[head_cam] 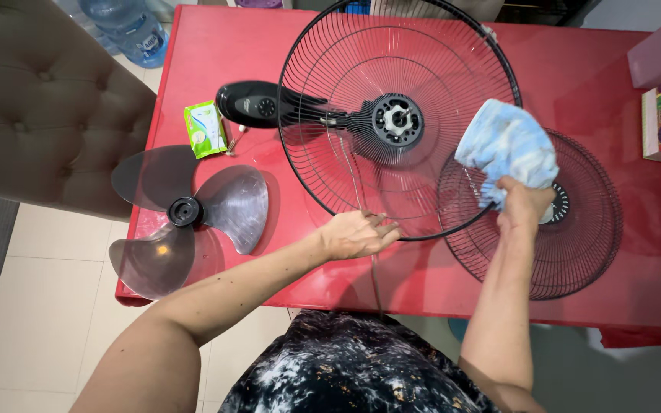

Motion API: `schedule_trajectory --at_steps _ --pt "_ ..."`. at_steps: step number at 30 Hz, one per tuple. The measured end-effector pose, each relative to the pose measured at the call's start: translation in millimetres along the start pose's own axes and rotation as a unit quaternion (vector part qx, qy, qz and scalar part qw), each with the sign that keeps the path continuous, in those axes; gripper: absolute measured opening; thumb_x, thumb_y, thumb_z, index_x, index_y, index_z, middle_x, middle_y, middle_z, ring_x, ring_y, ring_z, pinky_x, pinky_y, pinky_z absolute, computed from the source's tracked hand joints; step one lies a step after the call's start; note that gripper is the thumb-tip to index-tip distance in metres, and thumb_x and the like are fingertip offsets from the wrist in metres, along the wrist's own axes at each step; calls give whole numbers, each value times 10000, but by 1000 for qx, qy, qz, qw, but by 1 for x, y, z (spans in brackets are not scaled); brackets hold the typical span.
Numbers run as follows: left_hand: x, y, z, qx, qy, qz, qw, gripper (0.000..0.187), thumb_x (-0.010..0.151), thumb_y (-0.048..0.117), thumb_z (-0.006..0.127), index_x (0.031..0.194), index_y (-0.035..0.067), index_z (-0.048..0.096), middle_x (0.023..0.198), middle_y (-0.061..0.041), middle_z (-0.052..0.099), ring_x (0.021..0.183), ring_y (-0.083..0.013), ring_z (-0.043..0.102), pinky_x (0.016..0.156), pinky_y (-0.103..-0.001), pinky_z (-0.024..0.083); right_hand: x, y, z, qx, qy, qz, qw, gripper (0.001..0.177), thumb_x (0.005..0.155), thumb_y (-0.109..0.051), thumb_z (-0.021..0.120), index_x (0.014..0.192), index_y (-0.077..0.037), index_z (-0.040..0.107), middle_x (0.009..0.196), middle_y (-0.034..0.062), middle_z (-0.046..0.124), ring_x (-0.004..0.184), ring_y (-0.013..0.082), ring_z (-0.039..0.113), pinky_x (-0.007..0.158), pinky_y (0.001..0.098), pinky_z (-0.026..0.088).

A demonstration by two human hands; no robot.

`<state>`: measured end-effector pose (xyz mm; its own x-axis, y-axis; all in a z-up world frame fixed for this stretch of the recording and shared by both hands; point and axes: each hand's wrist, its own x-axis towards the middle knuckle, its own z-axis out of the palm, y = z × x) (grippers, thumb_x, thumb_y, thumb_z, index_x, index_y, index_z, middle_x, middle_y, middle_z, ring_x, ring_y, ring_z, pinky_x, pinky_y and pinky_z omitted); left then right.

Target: The person wipes the front grill of a disassembled table fan with a blue cloth, then cleans each fan blade individually. The blades are reattached to the motor hub, and the central cap is screwed on to secure them. The rear grill is placed back on the fan.

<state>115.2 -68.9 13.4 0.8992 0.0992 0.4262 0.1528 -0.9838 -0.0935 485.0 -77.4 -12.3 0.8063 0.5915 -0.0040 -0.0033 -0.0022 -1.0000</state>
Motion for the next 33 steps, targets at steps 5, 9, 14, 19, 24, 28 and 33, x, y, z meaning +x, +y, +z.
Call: schedule_trajectory --at_steps 5,9,14,19,24,28,33 --pt "25 -1 -31 -31 -53 -27 998 189 977 172 519 1115 67 595 974 -86 747 987 -267 766 694 -381 616 -1 -68 8 -4 -29 -95 995 601 647 109 763 1238 100 656 1192 132 720 1046 233 739 860 330 594" --pt "39 -3 -58 -81 40 -64 994 251 966 183 536 1167 51 608 1025 -78 762 923 -246 763 592 -372 581 16 -117 14 -13 -31 -140 990 565 644 80 803 1168 51 593 1153 104 711 1027 210 746 871 341 618" --pt "53 -2 -81 -140 153 -107 972 305 996 255 610 1237 67 620 916 -91 729 885 -235 750 608 -382 577 37 -173 30 -114 -117 -330 930 447 696 110 737 1143 83 735 1189 114 766 1084 212 747 980 361 598" --pt "57 -9 -99 -186 153 -170 956 230 1012 237 659 1182 86 626 822 -85 712 695 -258 697 541 -401 520 39 -222 75 -228 -111 -407 878 355 696 41 753 1051 63 748 1058 122 788 990 231 772 876 374 606" --pt "63 -13 -122 -229 172 -222 932 209 1005 247 665 1133 88 617 765 -84 702 648 -285 686 512 -420 487 30 -259 114 -314 -53 -452 834 315 605 -70 863 884 23 748 822 217 746 845 367 753 730 478 562" --pt "88 -6 -124 -220 212 -278 911 256 968 278 670 1067 56 590 812 -126 711 689 -351 686 529 -468 497 40 -258 134 -382 -38 -426 819 280 611 -69 844 881 -20 786 829 211 760 801 375 758 756 484 580" --pt "110 -11 -121 -210 150 -312 914 235 974 320 656 974 86 671 714 -153 691 665 -390 690 573 -523 523 40 -252 138 -348 -57 -430 831 272 634 -68 837 891 -12 767 830 193 764 804 348 767 744 430 592"
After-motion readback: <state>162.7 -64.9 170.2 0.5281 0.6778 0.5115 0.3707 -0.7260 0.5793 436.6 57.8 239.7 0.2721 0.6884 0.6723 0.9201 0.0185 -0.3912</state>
